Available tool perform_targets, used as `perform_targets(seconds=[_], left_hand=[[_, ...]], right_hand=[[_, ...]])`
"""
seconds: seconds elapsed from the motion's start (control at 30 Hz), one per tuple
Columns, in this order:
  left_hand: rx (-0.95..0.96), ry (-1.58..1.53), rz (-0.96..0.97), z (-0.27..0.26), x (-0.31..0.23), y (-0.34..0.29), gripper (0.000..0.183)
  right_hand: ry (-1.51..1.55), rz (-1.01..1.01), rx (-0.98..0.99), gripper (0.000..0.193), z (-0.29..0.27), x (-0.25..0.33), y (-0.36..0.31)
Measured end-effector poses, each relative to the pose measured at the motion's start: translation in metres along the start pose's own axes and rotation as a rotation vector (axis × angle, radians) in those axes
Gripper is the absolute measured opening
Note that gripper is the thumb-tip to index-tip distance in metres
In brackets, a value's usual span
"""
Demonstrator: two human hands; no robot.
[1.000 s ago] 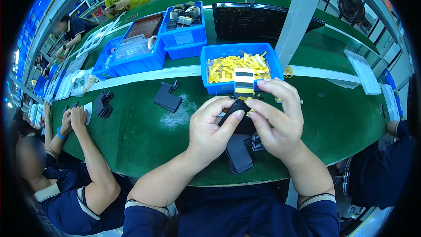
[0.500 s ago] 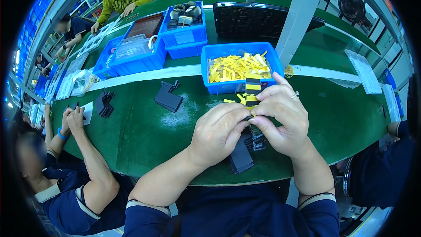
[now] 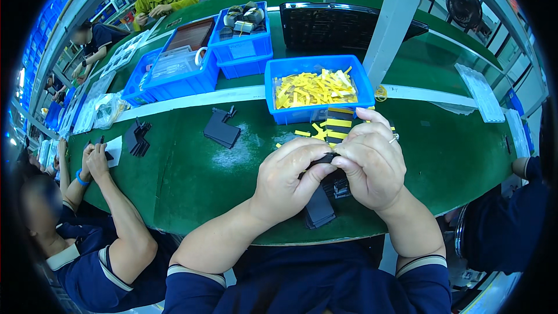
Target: The person repeatedly picks small black rectangular components from a stack and applies yellow adhesive strips to their edges. They then place the prepared components onto the green work surface. The process is repetitive and involves handling multiple identical units one at a time.
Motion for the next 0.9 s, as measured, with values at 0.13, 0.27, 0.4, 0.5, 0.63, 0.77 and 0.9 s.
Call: perform_targets(seconds=[0.13,0.27,0.4,0.5,0.63,0.77,0.9], left_hand=[[-0.020,-0.164,-0.155,0.001,0.013,-0.005,0.019],[-0.046,-0.488,-0.309,0.004,0.025,-0.008,0.016],[-0.027,-0.633,-0.344,0.005,0.023,-0.006,0.017],[0.002,-0.694,-0.375,0.006,0.026,-0.007,0.017],[-0.060,-0.735,-0.391,0.004,0.030,-0.009,0.014],[-0.010,-0.716,-0.382,0.004,0.032,-0.008,0.014],[0.088,-0.719,-0.388,0.005,0.028,-0.006,0.014]], right_hand=[[0.116,0.114,-0.023,0.034,-0.002,-0.010,0.000],[0.439,0.526,-0.214,0.044,-0.004,-0.032,-0.007],[0.889,0.873,-0.142,0.050,0.014,-0.048,-0.021],[0.781,0.807,-0.178,0.054,0.015,-0.043,-0.016],[0.555,0.893,-0.210,0.064,0.003,-0.051,-0.018],[0.922,0.874,-0.046,0.066,0.019,-0.041,-0.019],[0.836,0.866,-0.075,0.050,0.012,-0.039,-0.018]])
Point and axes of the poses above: each hand's wrist, its own y-axis towards the middle knuckle, its own z-axis out of the palm, x = y × z, the point moved 5 cm from there along y, towards the middle knuckle, and after that the axes turned 2 degrees about -z, right-handed, at the moved point
